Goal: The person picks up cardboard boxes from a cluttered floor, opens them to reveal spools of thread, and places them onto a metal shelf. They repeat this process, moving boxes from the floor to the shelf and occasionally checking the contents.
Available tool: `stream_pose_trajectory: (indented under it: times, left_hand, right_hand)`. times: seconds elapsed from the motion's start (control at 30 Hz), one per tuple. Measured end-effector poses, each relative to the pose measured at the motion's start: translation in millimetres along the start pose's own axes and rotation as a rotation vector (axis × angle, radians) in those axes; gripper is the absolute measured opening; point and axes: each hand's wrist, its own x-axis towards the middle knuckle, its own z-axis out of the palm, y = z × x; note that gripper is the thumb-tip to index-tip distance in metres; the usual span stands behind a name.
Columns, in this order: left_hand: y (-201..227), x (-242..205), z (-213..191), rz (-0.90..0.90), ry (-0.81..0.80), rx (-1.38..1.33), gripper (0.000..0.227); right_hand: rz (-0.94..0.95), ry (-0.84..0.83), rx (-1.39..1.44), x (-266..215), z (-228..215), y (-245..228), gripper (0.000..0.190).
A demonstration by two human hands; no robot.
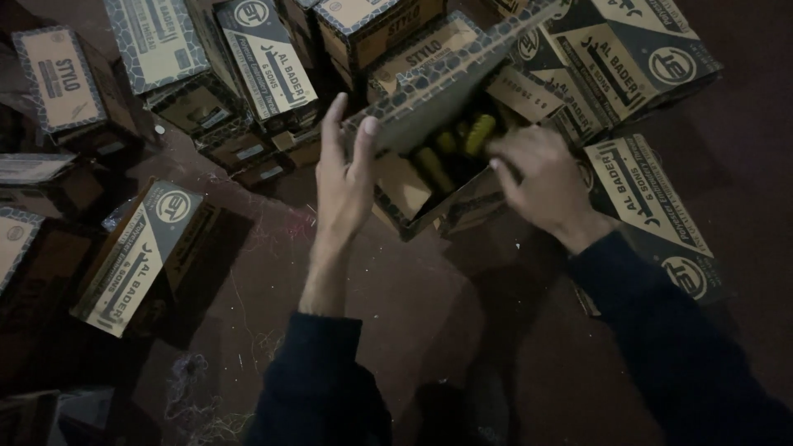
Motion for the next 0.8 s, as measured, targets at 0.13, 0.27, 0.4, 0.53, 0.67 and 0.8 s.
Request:
stream_pose_trajectory:
  times: [0.13,0.27,0.4,0.53,0.67,0.8]
  left_hand:
    - [-10,4,2,0.043,0.107,0.110,0.073]
    - [-24,9,11,0.066,0.225,0.093,0.062]
    - [-59,25,23,0.138,0.352,0.171,0.076]
    - [-87,42,24,0.212,0.348,0.149,0.063]
    - [-68,29,29,0.124,0.129,0.539,0.078]
    - [-52,23,36,0.040,-0.026,0.570,0.116]
  right_hand:
    - [-0.037,-0.167,-0.069,-16,1,9,0.014]
    - [-0.069,-0.205,-0.118,-19,-2,13,0.011]
    - [-0.079,-0.180,-0.090,-9,-19,-7,0.005]
    - [-0.073,-0.239,-0.062,-19,-18,-14,0.005]
    - [-0.056,-0.223,-0.076,-13,-30,-33,0.009]
    - [0.010,-0.204,-0.234,-24,-21,10,0.019]
